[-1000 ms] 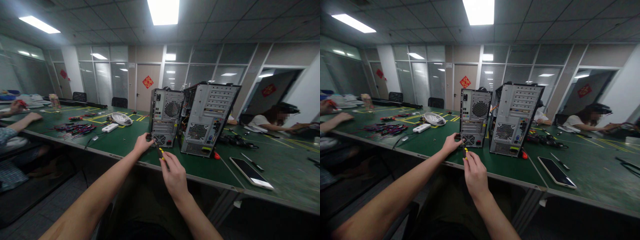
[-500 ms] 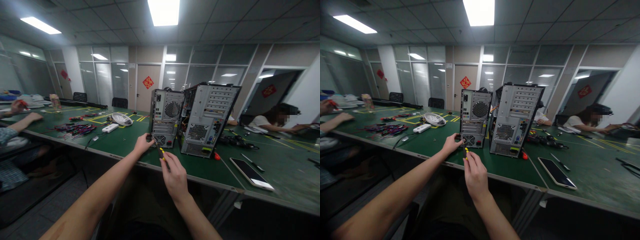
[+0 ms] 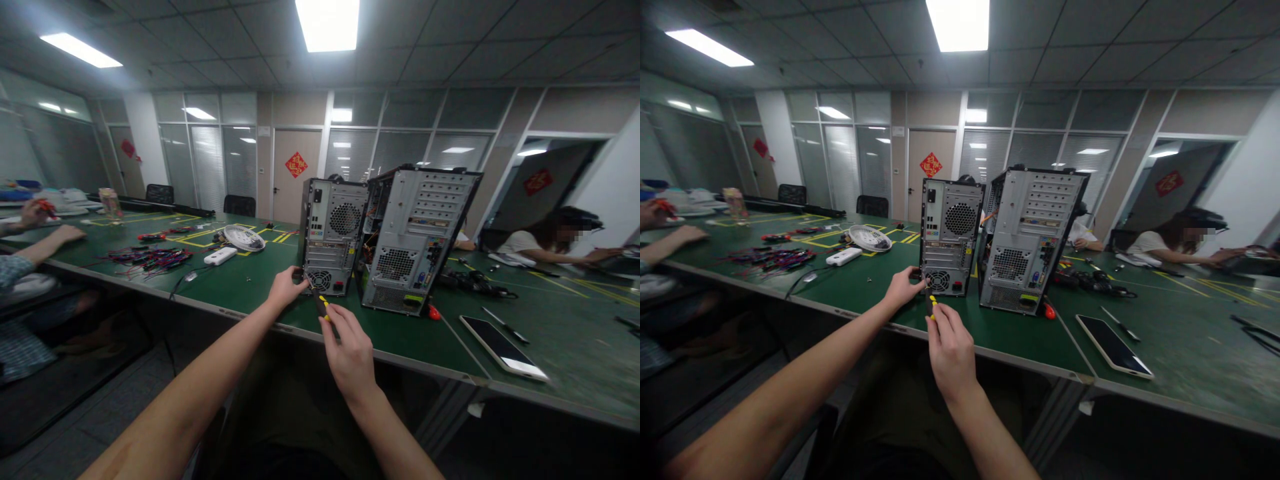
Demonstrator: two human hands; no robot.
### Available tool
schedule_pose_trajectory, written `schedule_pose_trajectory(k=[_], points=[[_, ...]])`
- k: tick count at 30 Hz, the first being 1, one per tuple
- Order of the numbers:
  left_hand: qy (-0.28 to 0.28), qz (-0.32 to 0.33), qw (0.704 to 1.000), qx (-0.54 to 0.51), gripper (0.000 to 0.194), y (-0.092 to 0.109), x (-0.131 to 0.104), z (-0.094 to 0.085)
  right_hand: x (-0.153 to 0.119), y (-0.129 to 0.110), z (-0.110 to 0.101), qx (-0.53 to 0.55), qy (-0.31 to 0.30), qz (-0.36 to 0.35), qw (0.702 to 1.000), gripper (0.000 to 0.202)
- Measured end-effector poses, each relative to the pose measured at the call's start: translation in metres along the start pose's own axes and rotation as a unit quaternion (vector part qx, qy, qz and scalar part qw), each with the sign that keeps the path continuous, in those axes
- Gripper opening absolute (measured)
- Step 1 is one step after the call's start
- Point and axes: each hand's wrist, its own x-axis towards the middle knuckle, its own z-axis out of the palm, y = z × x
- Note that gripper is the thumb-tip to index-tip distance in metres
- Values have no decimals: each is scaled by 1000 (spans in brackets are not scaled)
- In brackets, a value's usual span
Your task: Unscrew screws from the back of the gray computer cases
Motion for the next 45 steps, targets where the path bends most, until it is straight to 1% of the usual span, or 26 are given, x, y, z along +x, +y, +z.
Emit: schedule_pose_trajectory(k=[6,22,29,36,41,45], points=[[0,-2,1000,-1,33,0,0,0,0,0,0,-7,5,-9,1000,26],[2,-11,1000,-5,31,7,-1,-3,0,1,0,-1,7,-2,1000,26],[2,-4,1000,7,34,2,0,-1,-1,1,1,10,4,-6,1000,23],[1,-4,1000,-2,33,1,0,-1,1,0,1,30,3,16,999,19],[0,-10,1000,6,34,1,0,0,0,-1,0,21,-3,2,1000,24],[-2,-6,1000,3,34,0,0,0,-3,3,1,7,-12,-18,1000,37]])
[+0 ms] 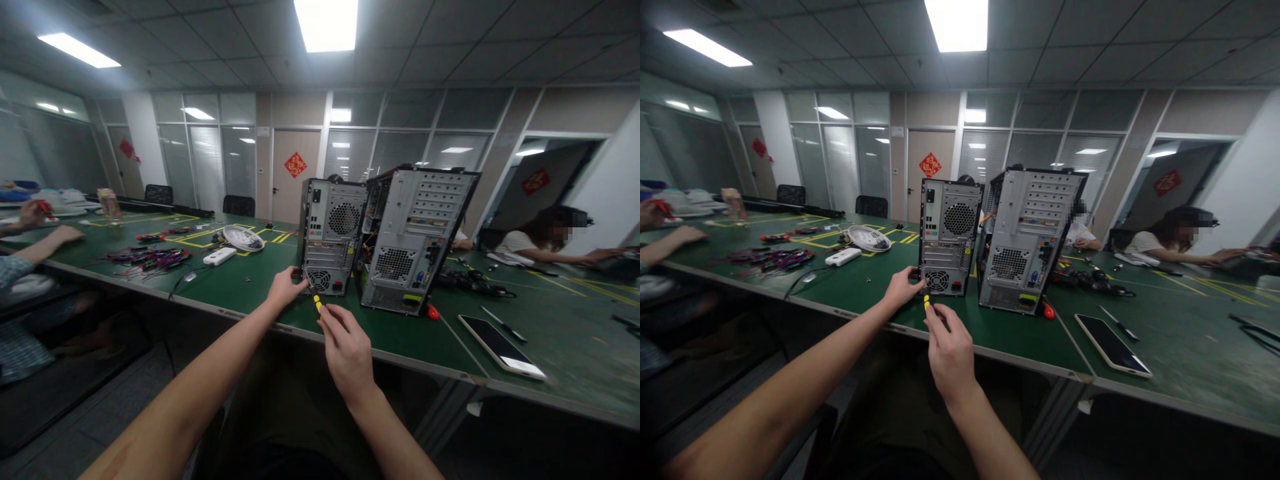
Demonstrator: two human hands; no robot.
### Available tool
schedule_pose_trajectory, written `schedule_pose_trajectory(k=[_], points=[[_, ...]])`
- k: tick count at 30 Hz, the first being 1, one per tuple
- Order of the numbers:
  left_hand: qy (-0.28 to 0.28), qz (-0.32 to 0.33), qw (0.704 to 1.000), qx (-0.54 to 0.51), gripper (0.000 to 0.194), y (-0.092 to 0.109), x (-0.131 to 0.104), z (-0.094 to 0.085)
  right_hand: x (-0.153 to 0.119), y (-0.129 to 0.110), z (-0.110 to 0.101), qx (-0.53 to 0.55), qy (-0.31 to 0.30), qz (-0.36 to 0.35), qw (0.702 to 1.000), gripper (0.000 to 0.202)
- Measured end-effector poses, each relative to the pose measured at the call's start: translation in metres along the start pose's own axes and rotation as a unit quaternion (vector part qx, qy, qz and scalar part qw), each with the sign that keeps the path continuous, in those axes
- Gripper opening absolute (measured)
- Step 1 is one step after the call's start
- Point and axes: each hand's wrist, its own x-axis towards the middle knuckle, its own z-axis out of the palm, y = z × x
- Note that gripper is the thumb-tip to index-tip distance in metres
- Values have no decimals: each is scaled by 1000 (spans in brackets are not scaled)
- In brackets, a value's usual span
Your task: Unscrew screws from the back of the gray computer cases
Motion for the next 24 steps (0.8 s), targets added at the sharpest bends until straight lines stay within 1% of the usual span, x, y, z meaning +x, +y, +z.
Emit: schedule_pose_trajectory(k=[4,7,11,16,18,21,24], points=[[-1,1,1000,-2,34,-1,0,0,-1,2,-2,-10,-23,-12,1000,50],[-1,0,1000,-5,33,1,0,-1,1,0,-5,-14,-41,-20,999,52],[-4,-5,1000,-6,32,4,-1,-2,4,-1,-7,-18,-38,-20,999,46],[0,0,1000,-3,33,2,0,-1,4,0,-3,-2,-6,23,1000,25],[-2,-3,1000,-2,34,1,0,-1,4,1,-2,-1,0,35,999,20],[-2,-1,1000,-2,33,1,0,-1,4,1,-1,-1,9,41,999,19],[-1,2,1000,-6,33,1,0,-1,3,1,-2,5,11,29,1000,24]])
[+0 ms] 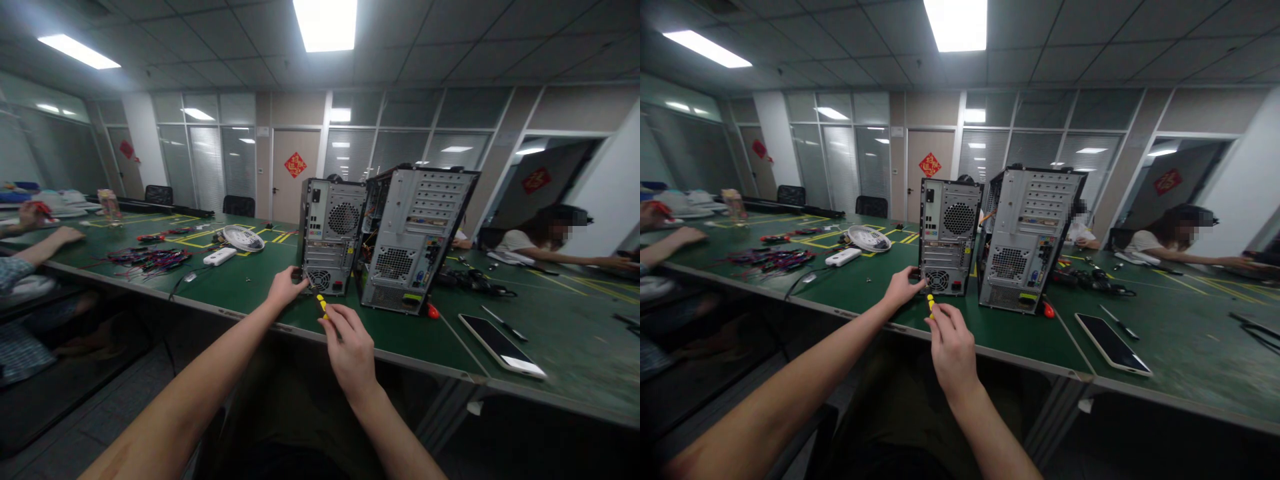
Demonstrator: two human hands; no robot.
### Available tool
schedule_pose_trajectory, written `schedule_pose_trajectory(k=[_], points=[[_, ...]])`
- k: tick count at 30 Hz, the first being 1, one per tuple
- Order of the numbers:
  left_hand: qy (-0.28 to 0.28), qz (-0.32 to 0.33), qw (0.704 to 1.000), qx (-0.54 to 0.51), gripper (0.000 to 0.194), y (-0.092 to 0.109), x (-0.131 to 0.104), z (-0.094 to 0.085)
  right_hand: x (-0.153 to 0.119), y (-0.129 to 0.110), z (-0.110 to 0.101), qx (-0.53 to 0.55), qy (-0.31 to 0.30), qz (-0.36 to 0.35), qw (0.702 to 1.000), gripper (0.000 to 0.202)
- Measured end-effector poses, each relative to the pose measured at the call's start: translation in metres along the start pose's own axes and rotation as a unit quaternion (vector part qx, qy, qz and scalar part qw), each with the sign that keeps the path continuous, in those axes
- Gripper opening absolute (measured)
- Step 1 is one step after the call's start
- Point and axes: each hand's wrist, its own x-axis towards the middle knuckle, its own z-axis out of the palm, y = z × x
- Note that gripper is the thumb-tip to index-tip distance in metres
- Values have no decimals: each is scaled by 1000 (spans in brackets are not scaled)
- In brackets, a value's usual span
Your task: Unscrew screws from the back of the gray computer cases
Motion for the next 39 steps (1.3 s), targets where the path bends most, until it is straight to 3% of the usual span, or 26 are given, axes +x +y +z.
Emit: schedule_pose_trajectory(k=[8,19,29,39], points=[[-1,-3,1000,-2,31,1,0,0,-1,1,-2,-6,-18,-11,1000,42],[1,-3,1000,8,31,1,0,-1,0,-1,-1,-7,-1,16,1000,23],[-1,-2,1000,4,32,0,0,0,2,-4,-3,-10,-15,-24,1000,27],[1,-1,1000,2,31,2,-1,-1,0,-4,-2,-4,-23,11,1000,12]])
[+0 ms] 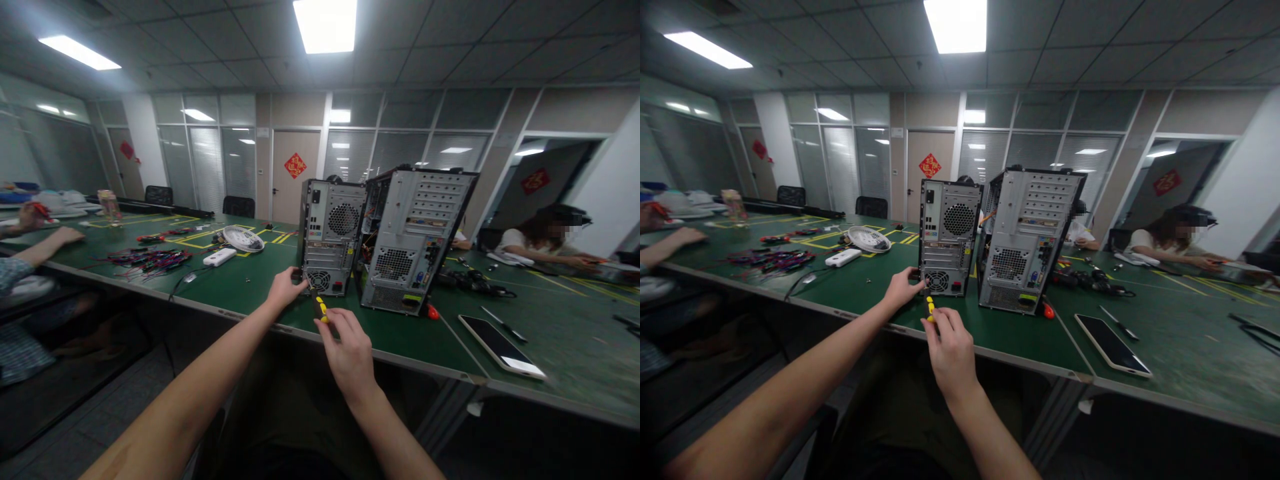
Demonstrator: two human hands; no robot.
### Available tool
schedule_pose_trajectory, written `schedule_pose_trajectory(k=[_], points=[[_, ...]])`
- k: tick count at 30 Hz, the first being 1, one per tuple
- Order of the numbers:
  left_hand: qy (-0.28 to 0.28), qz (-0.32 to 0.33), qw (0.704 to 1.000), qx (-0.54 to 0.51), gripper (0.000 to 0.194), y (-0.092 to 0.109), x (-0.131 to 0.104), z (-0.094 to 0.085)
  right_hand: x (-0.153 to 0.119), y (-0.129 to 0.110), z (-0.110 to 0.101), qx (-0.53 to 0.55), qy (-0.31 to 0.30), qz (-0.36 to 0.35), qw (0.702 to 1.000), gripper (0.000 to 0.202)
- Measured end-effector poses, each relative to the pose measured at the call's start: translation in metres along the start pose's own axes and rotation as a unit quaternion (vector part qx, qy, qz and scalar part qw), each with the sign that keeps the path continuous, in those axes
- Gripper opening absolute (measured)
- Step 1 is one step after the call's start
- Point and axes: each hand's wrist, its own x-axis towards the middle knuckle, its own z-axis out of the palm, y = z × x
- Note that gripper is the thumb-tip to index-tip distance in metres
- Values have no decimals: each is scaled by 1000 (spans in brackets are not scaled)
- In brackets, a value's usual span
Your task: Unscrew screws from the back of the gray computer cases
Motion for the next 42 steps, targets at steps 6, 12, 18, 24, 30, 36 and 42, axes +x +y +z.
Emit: schedule_pose_trajectory(k=[6,12,18,24,30,36,42], points=[[-1,-1,1000,-1,33,-3,1,2,1,0,1,-7,8,-12,1000,17],[1,1,1000,-1,31,0,0,1,-3,6,2,-26,0,-49,998,39],[-3,-2,1000,0,33,0,0,0,-1,3,1,-17,5,-28,999,26],[-2,-4,1000,4,32,1,0,0,-1,2,1,-26,-1,-2,1000,16],[-1,-3,1000,-1,32,1,0,0,0,2,2,-17,6,-22,1000,23],[0,3,1000,4,34,-3,1,1,0,2,0,-28,-13,-31,999,38],[3,2,1000,12,31,3,-1,-1,-1,0,0,-16,-12,-11,1000,26]])
